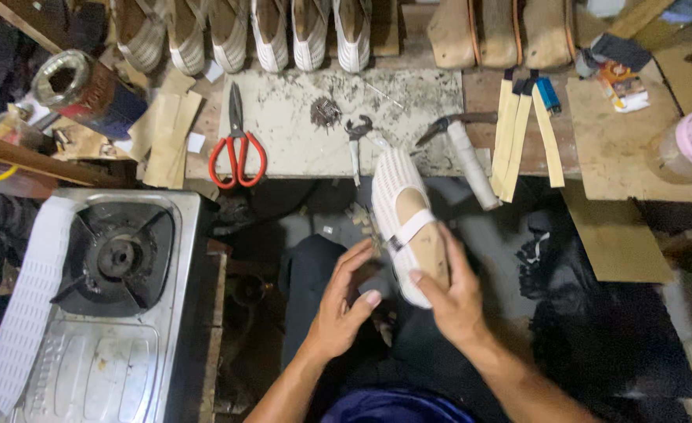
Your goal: The person sits at a workshop bench and trims excess white fabric from the edge of a shoe upper with a knife, then hammers the sole edge to set it. They fit a white elastic strap around the shoe, hammer again, and turn the finished shoe over in their hands.
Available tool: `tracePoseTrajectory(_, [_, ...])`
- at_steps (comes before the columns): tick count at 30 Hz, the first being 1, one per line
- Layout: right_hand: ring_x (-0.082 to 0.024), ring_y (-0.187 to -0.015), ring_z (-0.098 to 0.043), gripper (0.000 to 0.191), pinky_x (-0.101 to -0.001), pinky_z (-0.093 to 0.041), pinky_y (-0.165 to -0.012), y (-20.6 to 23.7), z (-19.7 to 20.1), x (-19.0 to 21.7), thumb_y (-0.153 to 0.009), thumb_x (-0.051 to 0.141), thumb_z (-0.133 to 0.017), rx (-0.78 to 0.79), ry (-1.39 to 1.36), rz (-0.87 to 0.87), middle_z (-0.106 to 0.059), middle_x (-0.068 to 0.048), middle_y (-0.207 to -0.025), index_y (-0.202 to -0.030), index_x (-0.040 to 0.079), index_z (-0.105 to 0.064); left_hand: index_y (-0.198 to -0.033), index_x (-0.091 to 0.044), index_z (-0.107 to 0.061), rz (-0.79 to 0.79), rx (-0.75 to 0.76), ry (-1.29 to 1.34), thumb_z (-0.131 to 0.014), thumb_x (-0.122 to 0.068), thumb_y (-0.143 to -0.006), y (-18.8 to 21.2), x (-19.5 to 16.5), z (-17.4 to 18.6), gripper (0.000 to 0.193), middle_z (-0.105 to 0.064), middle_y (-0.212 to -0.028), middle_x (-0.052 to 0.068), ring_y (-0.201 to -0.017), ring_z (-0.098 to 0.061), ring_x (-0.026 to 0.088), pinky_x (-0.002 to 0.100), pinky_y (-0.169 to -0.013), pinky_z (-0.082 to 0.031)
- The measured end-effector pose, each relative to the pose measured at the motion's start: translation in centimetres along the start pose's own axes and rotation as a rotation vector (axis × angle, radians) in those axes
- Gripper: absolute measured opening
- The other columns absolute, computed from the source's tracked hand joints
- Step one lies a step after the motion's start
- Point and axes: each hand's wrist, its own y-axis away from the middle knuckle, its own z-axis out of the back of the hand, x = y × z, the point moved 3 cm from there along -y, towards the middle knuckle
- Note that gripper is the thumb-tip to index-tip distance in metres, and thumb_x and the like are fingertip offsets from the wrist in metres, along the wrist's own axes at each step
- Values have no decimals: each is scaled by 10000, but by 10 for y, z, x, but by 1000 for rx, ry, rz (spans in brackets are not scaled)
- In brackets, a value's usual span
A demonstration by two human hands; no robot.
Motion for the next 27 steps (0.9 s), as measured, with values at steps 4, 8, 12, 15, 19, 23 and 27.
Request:
tracePoseTrajectory(4, [-250,-1341,-566,756,-357,-433,-1132,-72,15,5,-869,114,-725,-11,22,65,-595,-182,-1457,-1544,-32,-418,-1233,-25,-643,-126,-137,-966,-714,-228,-868,-13,9,25,424,-539,-1438,201,-1388,-449,398,519,-1135,-339])
tracePoseTrajectory(8, [-238,-1289,-580,796,-342,-480,-1068,-172,2,7,-821,72,-726,-51,-220,27,-584,-163,-1418,-1540,-9,-394,-1077,-20,-703,-85,43,-1298,-704,-242,-821,-16,30,23,340,-643,-1261,170,-1312,-481,375,579,-1124,-281])
tracePoseTrajectory(12, [-246,-1204,-639,764,-347,-519,-1002,-266,-22,8,-796,62,-706,-114,-212,-51,-645,-142,-1330,-1509,28,-433,-1091,-31,-726,-179,-20,-1227,-682,-266,-844,-21,37,26,344,-696,-1142,121,-1248,-529,311,557,-1129,-287])
tracePoseTrajectory(15, [-278,-1237,-616,766,-363,-495,-1025,-320,-41,16,-789,50,-749,-199,-79,74,-618,-156,-1362,-1495,13,-452,-1020,-57,-729,-165,-13,-1111,-677,-242,-858,-24,40,35,251,-711,-1110,111,-1221,-569,295,537,-1123,-306])
tracePoseTrajectory(19, [-338,-1244,-629,723,-394,-471,-1053,-369,-61,29,-790,93,-810,-285,166,159,-654,-200,-1351,-1455,22,-534,-976,-66,-736,-123,-57,-997,-688,-209,-851,-27,44,48,197,-717,-1057,108,-1158,-620,286,517,-1084,-339])
tracePoseTrajectory(23, [-341,-1236,-626,734,-405,-471,-1035,-398,-78,29,-802,145,-771,-244,234,75,-656,-210,-1335,-1480,66,-501,-938,-61,-741,-82,-30,-931,-718,-191,-809,-30,51,56,184,-717,-1010,113,-1118,-638,297,526,-1071,-349])
tracePoseTrajectory(27, [-366,-1223,-637,696,-422,-489,-1025,-414,-82,22,-851,223,-752,-221,242,103,-659,-233,-1308,-1469,40,-489,-937,-70,-739,-141,-68,-940,-720,-177,-789,-32,55,55,184,-721,-1012,103,-1111,-649,286,515,-1073,-373])
